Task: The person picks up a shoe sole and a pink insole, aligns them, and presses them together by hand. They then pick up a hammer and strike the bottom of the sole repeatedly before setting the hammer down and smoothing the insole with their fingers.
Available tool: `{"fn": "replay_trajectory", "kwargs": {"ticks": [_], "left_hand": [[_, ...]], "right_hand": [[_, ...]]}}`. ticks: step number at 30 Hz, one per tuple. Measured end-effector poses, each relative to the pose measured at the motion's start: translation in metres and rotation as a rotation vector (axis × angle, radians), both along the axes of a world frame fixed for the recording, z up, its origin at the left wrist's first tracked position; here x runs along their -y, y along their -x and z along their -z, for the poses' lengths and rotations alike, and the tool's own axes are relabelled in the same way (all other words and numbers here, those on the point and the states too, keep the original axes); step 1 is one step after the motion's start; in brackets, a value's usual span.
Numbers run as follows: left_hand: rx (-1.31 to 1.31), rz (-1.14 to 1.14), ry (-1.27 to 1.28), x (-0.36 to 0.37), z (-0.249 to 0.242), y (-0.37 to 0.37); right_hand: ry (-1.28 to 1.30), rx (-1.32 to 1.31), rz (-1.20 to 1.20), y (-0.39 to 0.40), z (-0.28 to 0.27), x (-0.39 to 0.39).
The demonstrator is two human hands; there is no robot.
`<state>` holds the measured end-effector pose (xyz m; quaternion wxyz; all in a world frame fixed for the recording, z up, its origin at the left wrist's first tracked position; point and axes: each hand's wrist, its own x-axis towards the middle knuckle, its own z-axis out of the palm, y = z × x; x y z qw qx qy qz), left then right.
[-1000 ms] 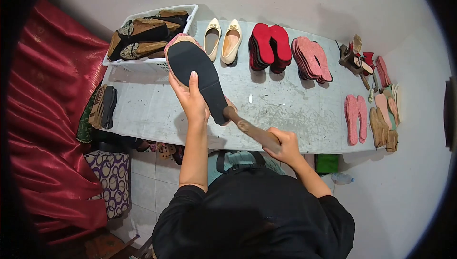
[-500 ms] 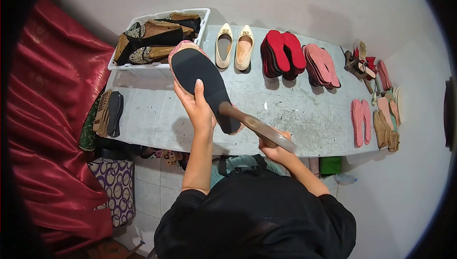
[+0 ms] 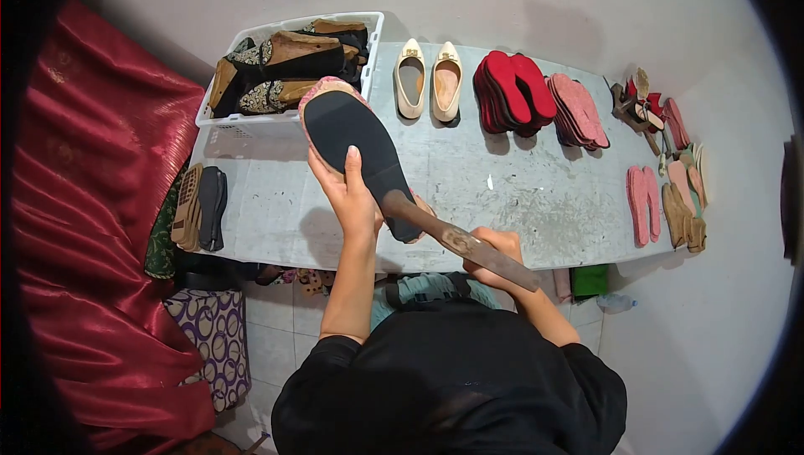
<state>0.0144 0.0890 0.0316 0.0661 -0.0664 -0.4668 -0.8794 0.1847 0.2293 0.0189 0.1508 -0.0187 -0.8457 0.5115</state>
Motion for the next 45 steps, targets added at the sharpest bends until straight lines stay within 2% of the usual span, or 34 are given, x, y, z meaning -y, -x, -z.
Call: {"fn": "replay_trajectory", "kwargs": {"ticks": [5, 7, 10, 11, 14, 15, 18, 19, 22, 23, 24, 26, 27, 28, 29, 31, 32, 38, 40, 41, 42, 44, 45], "left_hand": [[-0.095, -0.070, 0.059, 0.018, 0.003, 0.015], [-0.016, -0.020, -0.040, 0.025, 0.003, 0.018], [-0.007, 0.019, -0.113, 0.031, -0.002, 0.017], [-0.003, 0.021, -0.115, 0.031, -0.002, 0.015], [-0.059, -0.050, -0.023, 0.034, -0.003, 0.017], [-0.043, -0.044, -0.042, 0.036, -0.002, 0.018], [-0.009, 0.006, -0.047, 0.041, -0.003, 0.012], [0.006, 0.050, -0.035, 0.041, -0.004, 0.008], [-0.006, 0.069, -0.073, 0.038, -0.004, 0.002], [0.003, 0.109, -0.062, 0.038, -0.003, 0.001], [0.009, 0.105, -0.067, 0.036, 0.000, -0.002], [-0.065, 0.073, 0.163, 0.029, 0.008, -0.009], [-0.075, 0.157, 0.102, 0.026, 0.007, -0.014], [-0.165, 0.201, 0.194, 0.026, 0.007, -0.013], [-0.116, 0.211, 0.171, 0.025, 0.005, -0.014], [-0.064, 0.220, 0.148, 0.026, 0.000, -0.017], [-0.093, 0.212, 0.187, 0.028, 0.002, -0.016], [-0.173, 0.197, 0.270, 0.032, 0.006, -0.009], [-0.172, 0.206, 0.273, 0.032, 0.005, -0.010], [-0.156, 0.242, 0.240, 0.033, 0.002, -0.012], [-0.142, 0.277, 0.207, 0.034, 0.000, -0.014], [-0.069, 0.315, 0.138, 0.033, 0.002, -0.013], [-0.132, 0.249, 0.226, 0.033, 0.004, -0.010]], "right_hand": [[-0.091, 0.099, 0.024, -0.009, 0.009, 0.007], [-0.086, 0.004, 0.009, -0.016, 0.014, 0.010], [-0.101, 0.098, 0.041, -0.017, 0.012, 0.016], [-0.016, 0.087, 0.061, -0.013, 0.010, 0.018], [-0.012, 0.089, 0.063, -0.007, -0.001, 0.020], [-0.061, -0.065, 0.097, -0.006, 0.005, 0.025], [-0.183, -0.035, 0.130, 0.001, 0.005, 0.030], [-0.038, 0.001, 0.117, 0.007, 0.001, 0.029], [0.047, -0.094, 0.200, 0.020, -0.002, 0.034], [0.024, -0.138, 0.215, 0.022, 0.014, 0.033], [0.198, -0.059, 0.237, 0.024, 0.021, 0.035], [0.240, -0.135, 0.298, 0.040, 0.000, 0.047], [0.062, -0.141, 0.244, 0.046, -0.010, 0.044], [-0.115, -0.148, 0.192, 0.051, -0.021, 0.041], [-0.054, -0.197, 0.200, 0.057, -0.031, 0.044], [-0.114, -0.189, 0.197, 0.059, -0.028, 0.046], [-0.176, -0.184, 0.191, 0.061, -0.027, 0.047], [-0.163, -0.163, 0.155, 0.073, -0.029, 0.049], [-0.073, -0.320, 0.296, 0.081, -0.023, 0.059], [0.042, -0.260, 0.295, 0.080, -0.027, 0.062], [0.040, -0.259, 0.288, 0.081, -0.031, 0.058], [-0.156, -0.165, 0.273, 0.083, -0.035, 0.048], [-0.172, -0.266, 0.308, 0.082, -0.034, 0.053]]}}
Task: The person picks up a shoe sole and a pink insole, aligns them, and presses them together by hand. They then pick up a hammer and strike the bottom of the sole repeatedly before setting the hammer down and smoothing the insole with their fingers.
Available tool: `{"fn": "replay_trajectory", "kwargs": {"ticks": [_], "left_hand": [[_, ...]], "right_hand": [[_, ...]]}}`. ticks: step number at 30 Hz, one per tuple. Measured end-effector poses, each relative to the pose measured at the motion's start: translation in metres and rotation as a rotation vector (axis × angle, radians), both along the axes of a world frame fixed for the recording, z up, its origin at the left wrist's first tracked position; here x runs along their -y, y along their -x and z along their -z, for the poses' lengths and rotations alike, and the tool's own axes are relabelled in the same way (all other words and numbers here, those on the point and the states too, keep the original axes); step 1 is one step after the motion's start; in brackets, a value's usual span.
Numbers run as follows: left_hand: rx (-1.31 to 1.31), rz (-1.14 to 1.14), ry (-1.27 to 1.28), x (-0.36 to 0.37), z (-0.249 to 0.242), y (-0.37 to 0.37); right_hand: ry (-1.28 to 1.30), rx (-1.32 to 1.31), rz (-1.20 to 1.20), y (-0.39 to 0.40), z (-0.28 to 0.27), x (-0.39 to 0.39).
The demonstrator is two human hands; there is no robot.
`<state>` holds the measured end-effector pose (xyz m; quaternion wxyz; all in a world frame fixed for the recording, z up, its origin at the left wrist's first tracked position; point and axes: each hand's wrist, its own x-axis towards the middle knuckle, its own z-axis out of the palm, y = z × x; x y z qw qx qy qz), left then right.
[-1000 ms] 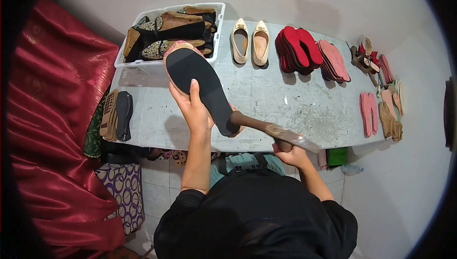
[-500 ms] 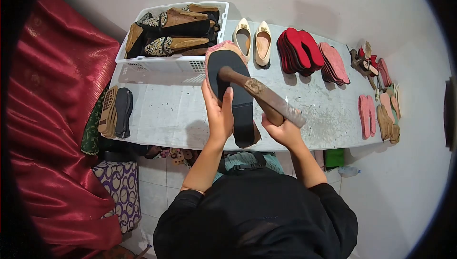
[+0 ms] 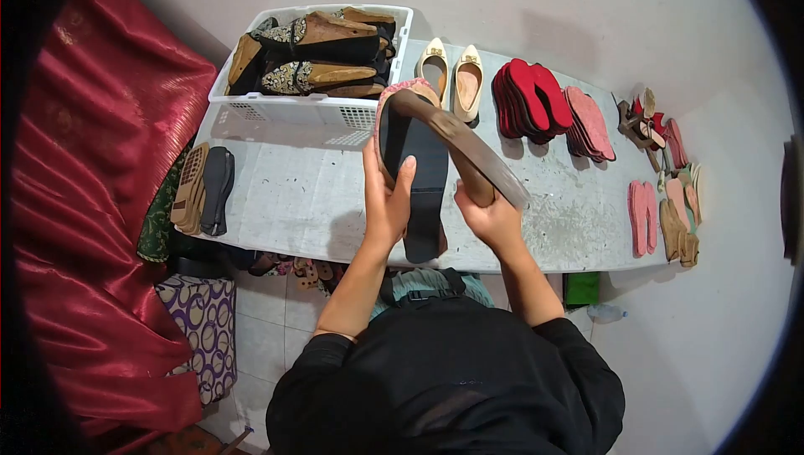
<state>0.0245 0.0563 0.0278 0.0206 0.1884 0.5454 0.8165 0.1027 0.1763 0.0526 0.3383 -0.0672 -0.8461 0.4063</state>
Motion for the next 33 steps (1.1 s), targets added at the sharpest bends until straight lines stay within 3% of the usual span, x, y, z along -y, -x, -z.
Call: {"fn": "replay_trajectory", "kwargs": {"ticks": [1, 3, 5, 8, 11, 12, 13, 19, 21, 27, 30, 33], "left_hand": [[-0.080, -0.063, 0.072, -0.001, 0.000, 0.003], [0.001, -0.033, 0.007, 0.000, -0.001, 0.001], [0.001, -0.023, -0.070, 0.001, -0.001, 0.005], [-0.012, -0.057, -0.061, 0.002, 0.003, 0.010], [-0.010, -0.075, -0.123, 0.001, 0.001, 0.015], [0.014, -0.082, -0.141, 0.001, -0.002, 0.014], [0.041, -0.089, -0.156, 0.001, -0.004, 0.013], [0.056, -0.164, -0.143, 0.000, -0.014, 0.019], [0.024, -0.197, -0.154, 0.000, -0.016, 0.021], [0.045, -0.192, -0.215, -0.002, -0.016, 0.034], [0.030, -0.199, -0.259, -0.003, -0.017, 0.041], [0.056, -0.207, -0.281, 0.001, -0.022, 0.046]], "right_hand": [[-0.001, -0.007, -0.001, 0.002, 0.003, 0.003], [0.086, -0.216, -0.004, 0.001, 0.010, 0.008], [-0.050, -0.180, 0.024, -0.002, 0.003, 0.003], [0.050, 0.038, 0.037, -0.020, 0.004, 0.000], [0.306, 0.064, 0.002, -0.035, 0.036, 0.005], [0.236, 0.027, 0.001, -0.033, 0.034, 0.009], [0.008, 0.062, 0.002, -0.035, 0.025, 0.006], [0.033, 0.005, 0.010, -0.046, 0.025, 0.007], [0.093, 0.161, -0.112, -0.053, 0.021, 0.003], [0.041, 0.077, -0.101, -0.060, 0.034, 0.002], [0.067, 0.260, -0.129, -0.065, 0.036, -0.004], [0.034, 0.222, -0.170, -0.075, 0.039, -0.010]]}}
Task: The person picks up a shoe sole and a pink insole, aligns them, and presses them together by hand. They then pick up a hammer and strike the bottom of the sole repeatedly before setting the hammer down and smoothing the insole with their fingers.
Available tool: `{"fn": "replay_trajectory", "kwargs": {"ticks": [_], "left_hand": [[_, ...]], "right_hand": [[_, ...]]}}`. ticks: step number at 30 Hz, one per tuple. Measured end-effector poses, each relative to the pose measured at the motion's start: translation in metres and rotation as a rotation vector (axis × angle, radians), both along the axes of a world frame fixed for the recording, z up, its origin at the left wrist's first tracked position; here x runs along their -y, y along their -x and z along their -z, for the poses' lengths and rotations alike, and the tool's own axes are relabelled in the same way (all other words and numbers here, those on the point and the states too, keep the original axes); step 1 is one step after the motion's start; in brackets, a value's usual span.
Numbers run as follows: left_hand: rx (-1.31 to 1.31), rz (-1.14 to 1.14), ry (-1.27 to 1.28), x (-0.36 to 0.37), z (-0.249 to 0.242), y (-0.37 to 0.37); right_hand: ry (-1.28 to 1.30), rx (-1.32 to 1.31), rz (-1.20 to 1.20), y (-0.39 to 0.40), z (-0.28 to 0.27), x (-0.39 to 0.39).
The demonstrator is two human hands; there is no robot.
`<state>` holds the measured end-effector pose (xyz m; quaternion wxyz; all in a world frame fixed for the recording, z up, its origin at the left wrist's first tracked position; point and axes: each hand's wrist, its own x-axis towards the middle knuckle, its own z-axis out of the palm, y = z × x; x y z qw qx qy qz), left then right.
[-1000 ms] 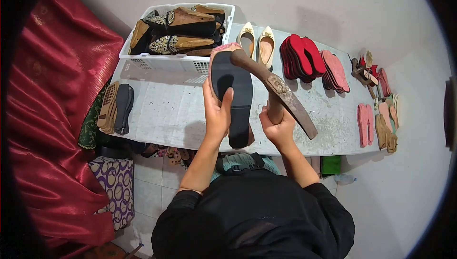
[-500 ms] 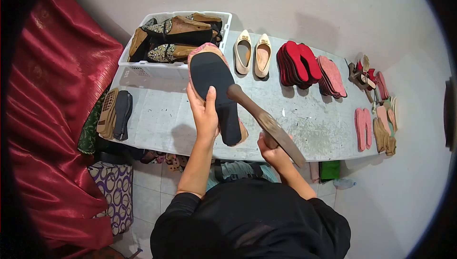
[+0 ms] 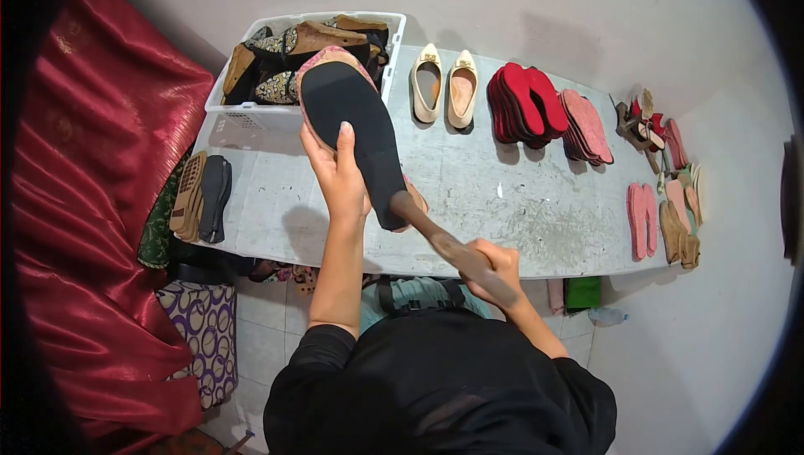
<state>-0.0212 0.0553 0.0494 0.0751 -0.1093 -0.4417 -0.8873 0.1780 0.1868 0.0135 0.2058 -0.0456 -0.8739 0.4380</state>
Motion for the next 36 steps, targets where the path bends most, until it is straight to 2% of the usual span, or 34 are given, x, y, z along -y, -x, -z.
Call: {"fn": "replay_trajectory", "kwargs": {"ticks": [1, 4, 7, 9, 12, 14, 18, 20, 21, 23, 26, 27, 28, 30, 31, 32, 36], "left_hand": [[0.009, -0.006, 0.006, 0.001, -0.002, 0.000], [-0.014, -0.071, 0.013, 0.003, -0.004, 0.000], [-0.062, -0.149, 0.089, 0.002, -0.002, 0.002], [-0.007, -0.057, -0.015, 0.004, -0.001, 0.001], [-0.002, -0.005, -0.004, -0.001, 0.000, -0.011], [-0.002, -0.018, 0.032, -0.006, 0.001, -0.020], [-0.023, 0.082, 0.137, -0.008, 0.005, -0.037], [-0.087, 0.090, 0.207, -0.010, 0.012, -0.037], [-0.022, 0.094, 0.134, -0.013, 0.008, -0.040], [-0.068, 0.112, 0.181, -0.011, 0.007, -0.040], [-0.104, 0.137, 0.236, -0.009, 0.011, -0.040], [-0.170, 0.080, 0.345, -0.007, 0.011, -0.040], [-0.239, 0.024, 0.453, -0.006, 0.010, -0.040], [-0.181, 0.100, 0.388, -0.004, 0.009, -0.038], [-0.149, 0.110, 0.334, -0.004, 0.014, -0.037], [-0.115, 0.121, 0.280, -0.005, 0.016, -0.036], [-0.193, 0.089, 0.296, -0.003, 0.004, -0.044]], "right_hand": [[0.082, 0.059, -0.015, -0.006, -0.004, 0.001], [0.071, 0.140, 0.013, -0.008, 0.003, 0.000], [0.069, 0.036, 0.013, -0.001, 0.010, -0.001], [0.043, 0.002, 0.018, 0.003, 0.000, 0.003], [0.007, 0.020, 0.004, 0.010, 0.002, -0.005], [-0.008, -0.029, 0.077, 0.023, -0.008, -0.003], [-0.089, -0.334, 0.115, 0.044, -0.008, -0.005], [-0.078, -0.208, 0.079, 0.053, -0.030, -0.012], [-0.078, -0.211, 0.079, 0.055, -0.037, -0.011], [-0.036, -0.165, 0.082, 0.059, -0.046, -0.009], [-0.122, -0.282, 0.000, 0.063, -0.036, -0.004], [-0.054, -0.162, -0.026, 0.063, -0.051, -0.002], [-0.054, -0.163, -0.030, 0.065, -0.051, -0.002], [-0.095, -0.122, -0.020, 0.069, -0.047, -0.003], [-0.100, -0.257, -0.049, 0.072, -0.043, -0.002], [-0.101, -0.258, -0.051, 0.075, -0.041, -0.002], [-0.165, -0.243, 0.005, 0.081, -0.048, -0.003]]}}
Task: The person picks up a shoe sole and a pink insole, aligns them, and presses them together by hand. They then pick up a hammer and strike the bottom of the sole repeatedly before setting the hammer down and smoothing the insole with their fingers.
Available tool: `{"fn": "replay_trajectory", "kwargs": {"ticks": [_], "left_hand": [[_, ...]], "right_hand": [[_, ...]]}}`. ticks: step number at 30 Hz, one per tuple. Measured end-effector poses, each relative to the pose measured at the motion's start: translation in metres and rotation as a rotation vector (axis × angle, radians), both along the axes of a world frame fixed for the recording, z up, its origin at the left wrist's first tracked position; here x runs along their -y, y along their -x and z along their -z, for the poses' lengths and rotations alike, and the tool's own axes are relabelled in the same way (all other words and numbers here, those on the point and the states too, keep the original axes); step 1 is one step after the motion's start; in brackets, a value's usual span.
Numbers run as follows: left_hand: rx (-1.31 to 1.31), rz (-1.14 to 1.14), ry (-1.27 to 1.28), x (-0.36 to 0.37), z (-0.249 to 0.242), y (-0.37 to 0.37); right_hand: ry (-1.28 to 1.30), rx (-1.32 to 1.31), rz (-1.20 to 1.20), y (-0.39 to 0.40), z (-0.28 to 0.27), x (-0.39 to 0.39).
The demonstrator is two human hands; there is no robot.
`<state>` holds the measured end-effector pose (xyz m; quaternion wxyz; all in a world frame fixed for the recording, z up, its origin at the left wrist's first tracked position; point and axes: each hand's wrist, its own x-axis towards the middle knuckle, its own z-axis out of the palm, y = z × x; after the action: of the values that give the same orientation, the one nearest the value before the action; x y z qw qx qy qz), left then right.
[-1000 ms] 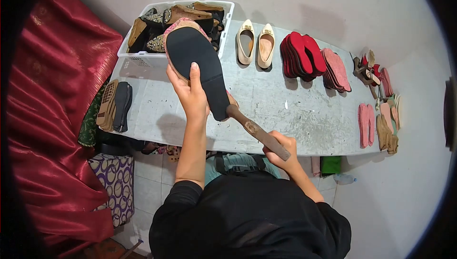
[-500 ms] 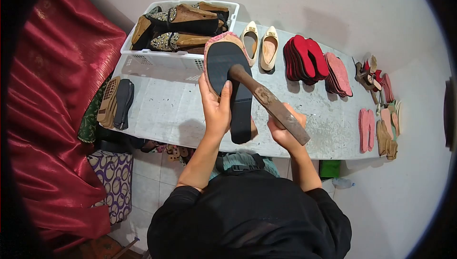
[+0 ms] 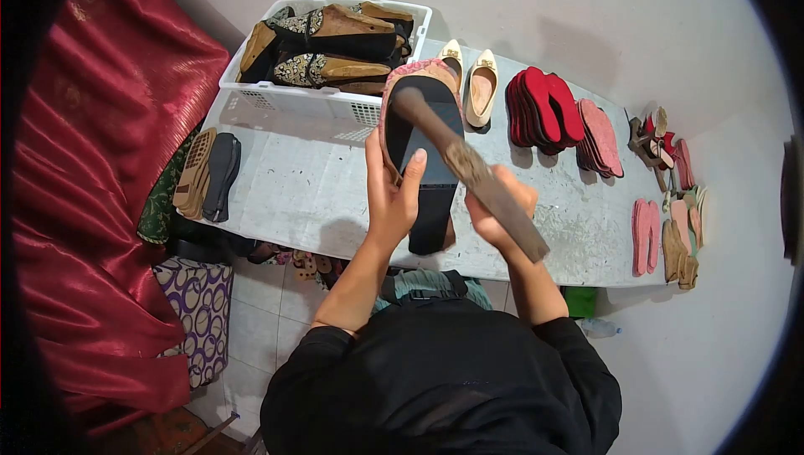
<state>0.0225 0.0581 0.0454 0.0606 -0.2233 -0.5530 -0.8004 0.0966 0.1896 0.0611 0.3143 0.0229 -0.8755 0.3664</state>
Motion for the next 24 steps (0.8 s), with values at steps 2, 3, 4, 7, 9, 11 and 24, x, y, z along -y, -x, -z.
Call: {"fn": "replay_trajectory", "kwargs": {"ticks": [2, 3, 4, 7, 9, 11, 24], "left_hand": [[0.081, 0.027, -0.044, -0.001, -0.002, 0.001], [0.094, 0.031, -0.048, -0.001, -0.001, 0.002], [0.095, 0.031, -0.050, 0.000, 0.001, 0.002], [0.170, 0.066, -0.091, 0.000, 0.001, 0.003], [0.193, 0.009, -0.144, -0.002, -0.005, 0.003], [0.158, -0.013, -0.156, 0.000, -0.003, 0.008], [0.032, -0.224, -0.152, 0.001, -0.013, 0.017]], "right_hand": [[0.139, -0.112, 0.068, 0.008, -0.006, 0.004], [0.147, -0.246, 0.026, 0.014, 0.017, -0.001], [0.142, -0.209, 0.080, 0.013, 0.015, 0.001], [0.076, -0.158, 0.050, 0.012, 0.014, -0.003], [-0.056, -0.074, 0.051, 0.002, 0.003, -0.003], [-0.007, -0.121, 0.062, -0.008, 0.023, 0.003], [0.129, 0.156, -0.024, -0.058, 0.032, 0.002]]}}
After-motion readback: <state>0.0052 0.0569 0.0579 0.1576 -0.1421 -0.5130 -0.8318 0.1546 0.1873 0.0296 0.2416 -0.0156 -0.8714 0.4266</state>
